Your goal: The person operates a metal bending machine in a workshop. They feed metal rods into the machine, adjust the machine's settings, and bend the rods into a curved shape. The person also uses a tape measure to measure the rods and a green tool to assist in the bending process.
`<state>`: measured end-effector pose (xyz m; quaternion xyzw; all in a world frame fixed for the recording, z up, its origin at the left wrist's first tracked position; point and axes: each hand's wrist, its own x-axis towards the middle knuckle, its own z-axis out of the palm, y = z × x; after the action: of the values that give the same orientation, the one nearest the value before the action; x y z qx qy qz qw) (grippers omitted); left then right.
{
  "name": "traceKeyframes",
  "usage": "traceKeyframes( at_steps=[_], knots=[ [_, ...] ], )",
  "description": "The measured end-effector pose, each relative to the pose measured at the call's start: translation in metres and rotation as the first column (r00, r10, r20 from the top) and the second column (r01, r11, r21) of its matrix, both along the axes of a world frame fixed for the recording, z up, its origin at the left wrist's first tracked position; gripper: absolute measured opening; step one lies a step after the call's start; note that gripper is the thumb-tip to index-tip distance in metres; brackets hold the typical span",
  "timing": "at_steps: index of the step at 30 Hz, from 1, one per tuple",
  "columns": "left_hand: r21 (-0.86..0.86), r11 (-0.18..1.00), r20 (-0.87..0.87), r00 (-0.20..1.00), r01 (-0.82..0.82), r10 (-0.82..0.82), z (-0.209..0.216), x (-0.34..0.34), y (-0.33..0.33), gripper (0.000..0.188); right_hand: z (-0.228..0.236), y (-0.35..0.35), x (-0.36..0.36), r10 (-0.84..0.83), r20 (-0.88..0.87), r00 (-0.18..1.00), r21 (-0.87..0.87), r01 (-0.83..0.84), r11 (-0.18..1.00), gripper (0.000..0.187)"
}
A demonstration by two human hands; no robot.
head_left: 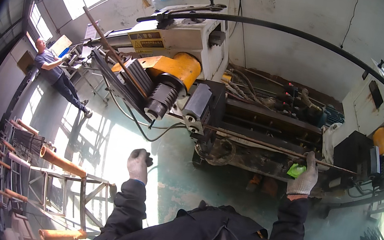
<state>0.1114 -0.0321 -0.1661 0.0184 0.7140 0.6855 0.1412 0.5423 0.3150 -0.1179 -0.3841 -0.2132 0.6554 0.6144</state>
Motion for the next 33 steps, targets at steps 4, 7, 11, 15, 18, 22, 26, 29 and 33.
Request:
traceKeyframes(
  at_steps=[4,7,11,15,18,22,26,29,33],
  knots=[
    [0.174,0.984,-0.336,0.936,-0.046,0.103,0.126,-0.039,0.015,0.022,-0.002,0.001,0.0,0.021,0.004,1.0,-0.005,-0.021,1.0,0.021],
    [0.186,0.982,-0.609,0.781,-0.028,0.138,0.217,-0.064,0.03,0.022,0.0,0.002,0.0,0.017,0.013,1.0,0.0,-0.017,1.0,0.021],
    [0.106,0.986,-0.883,0.468,0.126,0.035,0.307,-0.11,0.057,0.022,0.004,-0.003,0.001,0.016,-0.003,1.0,0.031,-0.016,0.999,0.022],
    [-0.124,0.992,-0.915,0.385,0.021,-0.122,0.363,-0.169,0.094,0.04,0.004,-0.006,0.002,-0.057,0.101,0.993,0.025,0.055,0.998,0.029],
    [-0.161,0.975,-0.821,0.528,0.15,-0.217,0.384,-0.213,0.138,0.047,0.006,-0.007,0.005,0.045,-0.021,0.999,0.003,-0.045,0.999,0.025],
    [-0.209,0.977,-0.767,0.612,0.043,-0.191,0.39,-0.247,0.18,0.038,0.011,-0.006,0.004,0.018,-0.059,0.998,-0.026,-0.02,0.999,0.022],
    [-0.134,0.989,-0.762,0.632,0.056,-0.139,0.387,-0.25,0.19,0.029,0.014,-0.006,0.003,0.004,-0.028,1.0,-0.019,-0.004,1.0,0.024],
    [-0.252,0.967,-0.8,0.569,-0.026,-0.193,0.387,-0.242,0.185,0.03,0.015,-0.008,0.004,0.02,-0.032,0.999,-0.023,-0.02,1.0,0.026],
    [-0.204,0.978,-0.801,0.568,0.038,-0.189,0.388,-0.227,0.181,0.033,0.016,-0.008,0.004,0.031,-0.012,0.999,-0.04,-0.031,0.999,0.026]
  ],
)
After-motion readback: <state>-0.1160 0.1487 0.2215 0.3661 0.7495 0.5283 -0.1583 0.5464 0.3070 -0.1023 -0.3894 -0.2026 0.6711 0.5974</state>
